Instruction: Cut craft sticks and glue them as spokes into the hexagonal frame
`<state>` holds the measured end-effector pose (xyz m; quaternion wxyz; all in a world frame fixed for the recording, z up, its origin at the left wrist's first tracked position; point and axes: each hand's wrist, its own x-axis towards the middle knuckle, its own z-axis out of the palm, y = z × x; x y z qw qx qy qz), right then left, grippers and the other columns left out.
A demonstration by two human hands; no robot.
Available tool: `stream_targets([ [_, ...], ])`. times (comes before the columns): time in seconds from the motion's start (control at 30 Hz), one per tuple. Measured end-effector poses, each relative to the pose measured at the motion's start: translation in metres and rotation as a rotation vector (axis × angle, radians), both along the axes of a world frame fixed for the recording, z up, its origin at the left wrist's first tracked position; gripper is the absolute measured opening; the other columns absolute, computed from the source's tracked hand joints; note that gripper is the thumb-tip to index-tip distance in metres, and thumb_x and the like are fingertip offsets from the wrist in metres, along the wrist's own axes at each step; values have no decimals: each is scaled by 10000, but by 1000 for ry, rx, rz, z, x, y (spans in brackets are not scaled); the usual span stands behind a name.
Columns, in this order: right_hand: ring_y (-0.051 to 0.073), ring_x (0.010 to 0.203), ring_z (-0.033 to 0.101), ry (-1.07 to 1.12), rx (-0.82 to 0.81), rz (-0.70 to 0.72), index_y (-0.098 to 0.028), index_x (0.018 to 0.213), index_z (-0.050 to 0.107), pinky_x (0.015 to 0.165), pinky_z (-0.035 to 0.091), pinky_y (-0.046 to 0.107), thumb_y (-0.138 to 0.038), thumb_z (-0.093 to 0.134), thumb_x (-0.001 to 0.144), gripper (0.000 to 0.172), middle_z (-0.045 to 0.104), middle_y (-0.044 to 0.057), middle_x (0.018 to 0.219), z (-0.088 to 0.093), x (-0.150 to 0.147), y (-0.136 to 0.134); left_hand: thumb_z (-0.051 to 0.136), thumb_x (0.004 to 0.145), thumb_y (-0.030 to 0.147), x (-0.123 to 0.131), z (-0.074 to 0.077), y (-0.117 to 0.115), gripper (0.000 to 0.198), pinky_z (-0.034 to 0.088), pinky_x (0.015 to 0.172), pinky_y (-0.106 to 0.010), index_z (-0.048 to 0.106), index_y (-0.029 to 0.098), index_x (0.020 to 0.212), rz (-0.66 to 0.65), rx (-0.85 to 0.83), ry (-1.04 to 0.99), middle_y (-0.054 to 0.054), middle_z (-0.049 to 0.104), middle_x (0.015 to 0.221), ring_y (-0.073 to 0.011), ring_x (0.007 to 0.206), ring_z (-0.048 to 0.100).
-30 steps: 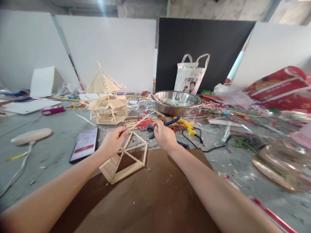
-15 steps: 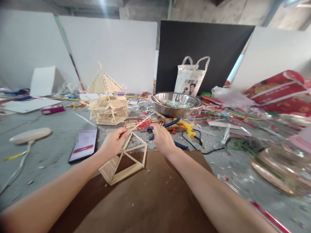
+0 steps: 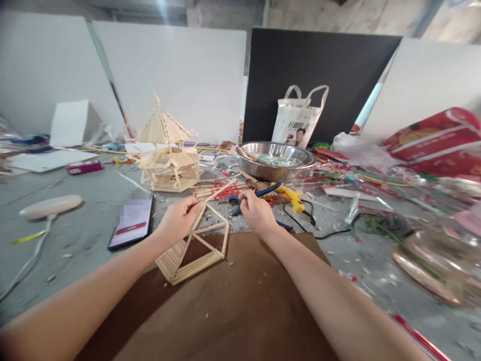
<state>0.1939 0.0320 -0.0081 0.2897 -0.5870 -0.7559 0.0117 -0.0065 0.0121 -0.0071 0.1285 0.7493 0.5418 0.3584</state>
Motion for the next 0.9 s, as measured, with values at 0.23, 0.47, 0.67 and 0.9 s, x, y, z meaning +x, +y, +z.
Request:
stream_targets([
  [0.23, 154, 822, 515, 19, 89, 130, -174, 927, 489, 719, 374, 262, -159, 318, 774, 229, 575, 53, 894, -5, 0, 4, 357, 778, 343, 2, 2, -2, 274, 238, 482, -198, 467, 155, 612, 13, -16, -2, 36, 424, 517, -76, 501, 367],
  [0.47, 159, 866, 488, 20, 134, 174, -154, 934, 502, 762, 367, 277, -160, 316, 789, 236, 561, 73, 904, -6, -2, 3, 349, 778, 346, 1, 2, -1, 277, 253, 491, -199, 483, 155, 630, -3, -19, -16, 31, 449, 530, -81, 512, 384],
  [0.67, 163, 862, 480, 61, 115, 189, -168, 898, 511, 775, 360, 295, -175, 318, 785, 224, 548, 69, 882, -4, -2, 2, 363, 770, 341, 2, 3, -2, 270, 256, 488, -199, 490, 154, 622, -5, -6, -19, 34, 441, 517, -81, 500, 374],
  [0.9, 109, 558, 480, 554, -136, 127, -173, 792, 469, 604, 415, 273, -219, 339, 750, 144, 439, -23, 584, 0, -2, 6, 355, 774, 339, 1, 2, -2, 273, 250, 484, -196, 476, 156, 610, -10, -4, -16, 40, 420, 507, -78, 497, 363],
])
